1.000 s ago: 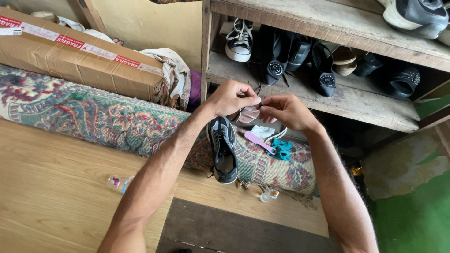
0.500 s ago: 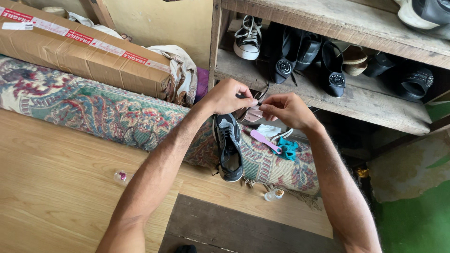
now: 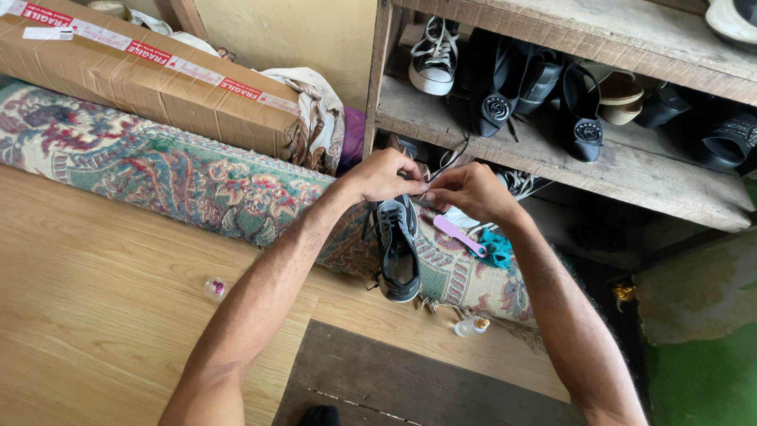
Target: The person cleans a gray and black sneaker using a pink brush, scrubbing the upper, toe, and sole. They then tie the shoelaces and place the shoe on a wooden shelf among other footwear.
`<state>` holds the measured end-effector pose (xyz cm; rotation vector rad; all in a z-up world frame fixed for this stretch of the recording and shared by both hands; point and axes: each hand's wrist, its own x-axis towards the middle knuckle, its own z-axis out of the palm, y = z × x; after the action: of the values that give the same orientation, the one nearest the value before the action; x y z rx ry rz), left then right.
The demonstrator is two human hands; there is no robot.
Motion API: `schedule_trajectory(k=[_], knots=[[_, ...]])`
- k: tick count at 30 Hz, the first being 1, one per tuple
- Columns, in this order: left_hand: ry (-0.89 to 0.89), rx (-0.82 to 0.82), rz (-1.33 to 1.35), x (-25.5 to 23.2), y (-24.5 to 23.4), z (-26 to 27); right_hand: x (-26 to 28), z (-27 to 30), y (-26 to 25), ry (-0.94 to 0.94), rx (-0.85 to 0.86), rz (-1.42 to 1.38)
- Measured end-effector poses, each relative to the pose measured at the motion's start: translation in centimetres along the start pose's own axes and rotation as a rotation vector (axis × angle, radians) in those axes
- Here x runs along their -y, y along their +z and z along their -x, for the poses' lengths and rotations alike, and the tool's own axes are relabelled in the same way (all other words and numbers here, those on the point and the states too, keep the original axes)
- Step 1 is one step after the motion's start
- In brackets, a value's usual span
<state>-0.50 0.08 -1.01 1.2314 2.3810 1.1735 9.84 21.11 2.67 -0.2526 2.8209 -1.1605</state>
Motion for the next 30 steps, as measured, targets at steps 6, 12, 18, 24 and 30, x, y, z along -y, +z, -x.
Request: schedule_trajectory(k=[6, 12, 18, 24, 30], knots=[[-0.092, -0.036, 0.035, 2.2, 0.9, 0.1, -1.3, -1.4, 1.6, -0.093, 0.014, 0.000], [-0.192, -0.051, 0.105, 5.4, 1.8, 0.3, -2.7, -2.5, 3.3, -0.069, 0.041, 0.031], [-0.384, -0.086, 0.081, 8.0, 3.0, 0.7, -6.7, -4.5, 6.5, 0.106, 0.127, 0.108], [-0.439, -0.031, -0.040, 9.6, 4.6, 1.0, -11.3, -6.0, 9.9, 0.156, 0.139, 0.184], [-0.467, -0.073, -0.077, 10.8, 6.0, 0.9, -13.7, -7.2, 12.0, 0.191, 0.174, 0.273]])
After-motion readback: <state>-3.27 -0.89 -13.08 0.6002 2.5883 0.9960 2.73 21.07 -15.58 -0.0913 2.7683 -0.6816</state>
